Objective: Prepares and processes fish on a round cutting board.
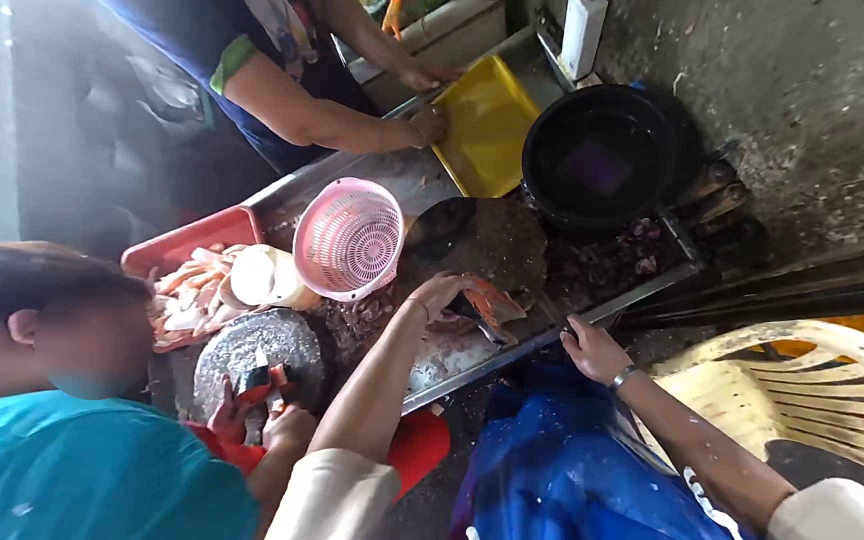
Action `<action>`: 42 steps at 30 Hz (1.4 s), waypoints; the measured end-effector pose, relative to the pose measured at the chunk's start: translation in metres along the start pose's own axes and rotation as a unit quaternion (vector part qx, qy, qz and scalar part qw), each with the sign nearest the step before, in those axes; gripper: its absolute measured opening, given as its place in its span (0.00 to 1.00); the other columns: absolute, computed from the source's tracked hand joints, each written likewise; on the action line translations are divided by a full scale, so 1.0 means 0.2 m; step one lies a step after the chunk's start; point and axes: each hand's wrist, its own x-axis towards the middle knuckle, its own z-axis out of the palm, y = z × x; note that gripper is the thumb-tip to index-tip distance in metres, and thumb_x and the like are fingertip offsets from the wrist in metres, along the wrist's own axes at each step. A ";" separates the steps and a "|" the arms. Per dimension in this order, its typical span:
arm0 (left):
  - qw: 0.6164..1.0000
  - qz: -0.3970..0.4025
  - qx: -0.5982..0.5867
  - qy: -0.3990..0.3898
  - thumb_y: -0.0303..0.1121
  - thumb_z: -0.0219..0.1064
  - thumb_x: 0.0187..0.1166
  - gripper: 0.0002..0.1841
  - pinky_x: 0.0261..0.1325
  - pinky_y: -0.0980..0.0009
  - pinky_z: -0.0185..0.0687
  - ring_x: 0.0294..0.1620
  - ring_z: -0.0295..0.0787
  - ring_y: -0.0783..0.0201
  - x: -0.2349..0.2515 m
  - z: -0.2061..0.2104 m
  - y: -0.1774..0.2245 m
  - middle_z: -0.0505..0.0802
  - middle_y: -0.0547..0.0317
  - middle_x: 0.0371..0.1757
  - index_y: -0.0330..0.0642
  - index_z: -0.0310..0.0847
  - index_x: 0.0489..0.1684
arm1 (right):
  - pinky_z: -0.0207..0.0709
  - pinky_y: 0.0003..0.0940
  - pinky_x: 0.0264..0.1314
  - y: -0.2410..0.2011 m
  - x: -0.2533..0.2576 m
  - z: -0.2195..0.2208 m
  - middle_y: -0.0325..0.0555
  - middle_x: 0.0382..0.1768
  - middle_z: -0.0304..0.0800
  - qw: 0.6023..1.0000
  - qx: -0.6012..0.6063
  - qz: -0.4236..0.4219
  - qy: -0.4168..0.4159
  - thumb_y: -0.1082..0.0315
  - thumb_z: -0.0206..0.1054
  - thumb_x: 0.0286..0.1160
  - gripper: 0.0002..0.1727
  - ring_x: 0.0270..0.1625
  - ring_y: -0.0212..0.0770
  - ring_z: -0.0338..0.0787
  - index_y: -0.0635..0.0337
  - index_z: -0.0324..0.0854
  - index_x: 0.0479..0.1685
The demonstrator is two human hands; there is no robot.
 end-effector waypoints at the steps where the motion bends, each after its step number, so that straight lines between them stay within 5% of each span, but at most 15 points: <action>1: 1.000 -0.001 0.023 0.001 0.49 0.71 0.76 0.32 0.57 0.46 0.85 0.59 0.87 0.45 0.04 0.00 0.02 0.87 0.41 0.64 0.53 0.72 0.80 | 0.80 0.60 0.70 -0.01 0.02 0.00 0.58 0.61 0.91 1.000 -0.002 -0.006 -0.004 0.45 0.46 0.91 0.33 0.65 0.57 0.90 0.50 0.64 0.89; 5: 0.998 0.004 0.055 -0.001 0.49 0.73 0.73 0.33 0.57 0.44 0.84 0.60 0.87 0.43 0.10 0.01 0.07 0.87 0.40 0.64 0.52 0.72 0.80 | 0.80 0.59 0.71 -0.12 0.04 -0.09 0.59 0.58 0.91 0.999 0.011 -0.029 0.012 0.46 0.48 0.92 0.31 0.64 0.58 0.90 0.52 0.66 0.88; 9: 0.996 0.008 0.087 0.005 0.47 0.70 0.78 0.25 0.50 0.50 0.86 0.50 0.89 0.48 0.11 0.00 0.09 0.91 0.42 0.55 0.49 0.78 0.72 | 0.87 0.56 0.47 -0.27 0.00 -0.17 0.54 0.33 0.90 0.973 0.058 -0.164 0.154 0.52 0.54 0.91 0.26 0.38 0.53 0.93 0.58 0.72 0.79; 11: 0.996 0.011 0.086 0.002 0.47 0.68 0.81 0.24 0.49 0.51 0.85 0.48 0.89 0.49 0.11 0.00 0.08 0.91 0.43 0.53 0.47 0.78 0.71 | 0.88 0.54 0.43 -0.27 0.02 -0.12 0.53 0.32 0.90 0.954 0.062 -0.212 0.203 0.54 0.52 0.90 0.26 0.36 0.52 0.93 0.62 0.72 0.76; 13: 0.997 0.009 0.081 0.006 0.48 0.69 0.79 0.25 0.48 0.52 0.86 0.48 0.90 0.50 0.11 0.00 0.07 0.91 0.43 0.53 0.47 0.77 0.71 | 0.88 0.55 0.51 -0.21 0.08 0.00 0.55 0.39 0.92 0.979 -0.003 -0.157 0.133 0.51 0.47 0.92 0.27 0.44 0.55 0.94 0.61 0.70 0.76; 15: 0.997 0.009 0.076 0.014 0.48 0.73 0.74 0.28 0.48 0.52 0.86 0.47 0.90 0.50 0.12 0.00 0.03 0.91 0.43 0.53 0.46 0.78 0.71 | 0.82 0.63 0.67 -0.15 0.16 0.08 0.59 0.61 0.90 0.995 -0.094 -0.038 -0.020 0.48 0.41 0.93 0.31 0.65 0.61 0.90 0.53 0.63 0.87; 20: 0.995 0.052 0.088 0.005 0.47 0.77 0.71 0.29 0.47 0.49 0.87 0.48 0.90 0.48 0.06 -0.06 -0.07 0.91 0.42 0.55 0.46 0.79 0.70 | 0.83 0.64 0.63 -0.12 0.11 0.05 0.58 0.57 0.91 0.993 -0.097 -0.001 -0.072 0.48 0.45 0.91 0.29 0.63 0.61 0.91 0.47 0.64 0.86; 22: 0.992 0.079 0.097 -0.001 0.47 0.78 0.71 0.29 0.47 0.49 0.87 0.48 0.90 0.49 0.00 -0.07 -0.08 0.91 0.43 0.55 0.44 0.80 0.70 | 0.86 0.59 0.54 -0.08 0.13 -0.03 0.57 0.51 0.92 0.993 -0.027 0.001 -0.112 0.47 0.48 0.91 0.30 0.50 0.55 0.94 0.48 0.65 0.87; 24: 0.989 0.094 0.112 -0.007 0.45 0.79 0.70 0.28 0.51 0.47 0.86 0.51 0.90 0.49 -0.07 -0.07 -0.07 0.91 0.43 0.56 0.43 0.80 0.68 | 0.83 0.45 0.27 0.00 0.17 -0.10 0.53 0.34 0.84 0.988 0.077 0.040 -0.131 0.44 0.48 0.93 0.29 0.23 0.46 0.84 0.47 0.64 0.86; 25: 0.987 0.105 0.123 -0.008 0.44 0.80 0.70 0.28 0.54 0.46 0.86 0.53 0.90 0.49 -0.11 -0.07 -0.05 0.91 0.44 0.56 0.43 0.81 0.67 | 0.82 0.44 0.25 0.04 0.18 -0.11 0.53 0.33 0.84 0.987 0.099 0.059 -0.111 0.43 0.47 0.93 0.30 0.21 0.45 0.83 0.46 0.62 0.87; 27: 0.977 0.138 0.163 0.001 0.45 0.81 0.68 0.27 0.58 0.46 0.86 0.54 0.91 0.52 -0.16 -0.08 -0.02 0.93 0.47 0.54 0.43 0.83 0.63 | 0.87 0.51 0.35 0.05 0.19 -0.13 0.59 0.44 0.90 0.993 0.082 0.080 -0.042 0.46 0.45 0.94 0.33 0.28 0.51 0.90 0.46 0.56 0.93; 30: 0.955 0.179 0.237 0.011 0.46 0.82 0.67 0.27 0.61 0.44 0.83 0.54 0.90 0.51 -0.20 -0.12 0.08 0.93 0.48 0.52 0.43 0.84 0.61 | 0.89 0.53 0.40 0.10 0.13 -0.07 0.60 0.47 0.90 0.993 0.087 0.071 0.028 0.46 0.46 0.93 0.33 0.33 0.52 0.92 0.51 0.57 0.93; 33: 0.927 0.222 0.304 -0.010 0.43 0.83 0.69 0.26 0.63 0.43 0.82 0.56 0.90 0.51 -0.21 -0.17 0.18 0.93 0.48 0.54 0.46 0.83 0.65 | 0.83 0.61 0.65 0.18 -0.01 -0.05 0.61 0.56 0.93 0.997 0.045 0.022 0.064 0.46 0.50 0.91 0.32 0.58 0.58 0.93 0.53 0.67 0.88; 38: 0.887 0.254 0.385 -0.018 0.39 0.84 0.66 0.26 0.67 0.41 0.81 0.61 0.90 0.52 -0.04 -0.24 0.23 0.93 0.52 0.59 0.54 0.86 0.65 | 0.84 0.64 0.53 0.13 -0.20 -0.12 0.57 0.44 0.94 0.995 -0.099 -0.008 -0.015 0.45 0.49 0.89 0.27 0.51 0.61 0.94 0.44 0.74 0.79; 42: 0.886 0.247 0.392 -0.009 0.36 0.85 0.64 0.27 0.70 0.38 0.79 0.65 0.88 0.48 0.11 -0.29 0.21 0.92 0.48 0.62 0.52 0.86 0.66 | 0.84 0.66 0.55 0.01 -0.11 -0.11 0.58 0.51 0.93 0.985 -0.162 -0.042 -0.047 0.46 0.45 0.90 0.28 0.57 0.63 0.93 0.42 0.72 0.83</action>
